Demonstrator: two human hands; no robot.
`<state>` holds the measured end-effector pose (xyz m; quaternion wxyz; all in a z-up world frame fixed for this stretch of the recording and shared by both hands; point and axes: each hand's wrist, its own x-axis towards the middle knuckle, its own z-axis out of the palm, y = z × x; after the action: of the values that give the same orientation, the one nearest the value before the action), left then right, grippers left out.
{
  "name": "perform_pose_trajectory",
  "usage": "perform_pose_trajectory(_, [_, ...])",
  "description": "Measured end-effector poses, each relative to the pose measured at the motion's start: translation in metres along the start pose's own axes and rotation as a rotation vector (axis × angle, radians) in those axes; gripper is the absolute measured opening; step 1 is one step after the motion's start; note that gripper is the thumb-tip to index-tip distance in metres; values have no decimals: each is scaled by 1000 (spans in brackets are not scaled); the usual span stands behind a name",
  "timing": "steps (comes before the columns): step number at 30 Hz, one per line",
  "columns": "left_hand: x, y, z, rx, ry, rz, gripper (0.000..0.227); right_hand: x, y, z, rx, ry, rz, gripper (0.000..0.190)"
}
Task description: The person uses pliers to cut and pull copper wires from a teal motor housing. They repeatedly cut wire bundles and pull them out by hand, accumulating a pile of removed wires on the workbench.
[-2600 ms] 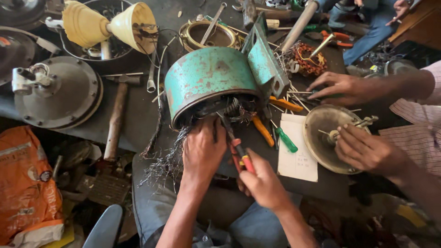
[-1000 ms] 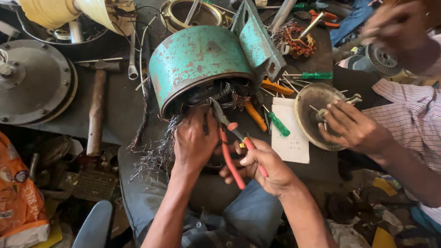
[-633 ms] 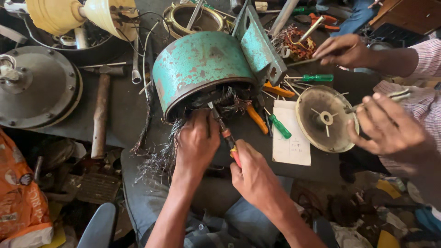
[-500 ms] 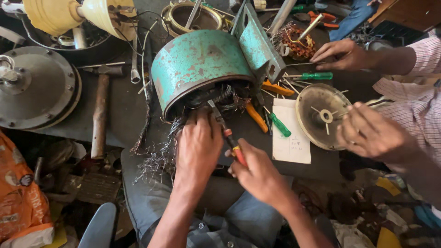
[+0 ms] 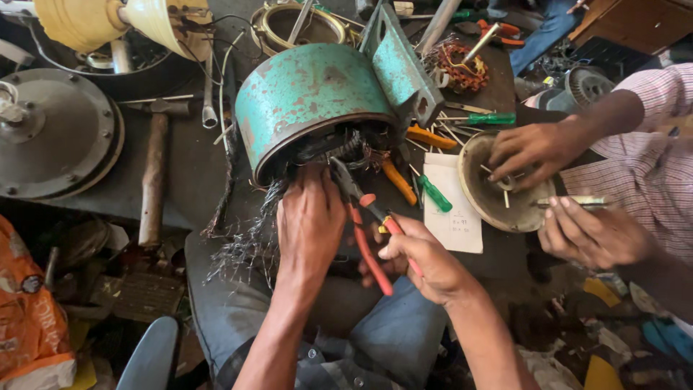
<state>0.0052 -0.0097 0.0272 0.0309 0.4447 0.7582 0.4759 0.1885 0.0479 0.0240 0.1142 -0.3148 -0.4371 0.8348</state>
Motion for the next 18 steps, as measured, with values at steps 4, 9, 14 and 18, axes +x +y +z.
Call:
perform_pose_trajectory(4, [-1, -4, 5, -29, 31, 43, 12, 0, -4, 7, -44, 46, 17, 59])
perform_pose_trajectory(9, [-2, -5, 1, -68, 49, 104, 11, 1, -5, 10, 36, 24, -11, 53])
perform_pose_trajectory(14, [-1, -1, -1, -93, 40, 73, 13, 3, -1, 8, 57, 25, -31, 45])
perform_pose_trajectory(18, [0, -1, 0, -77, 46, 39, 14, 6, 2, 11, 102, 55, -28, 38])
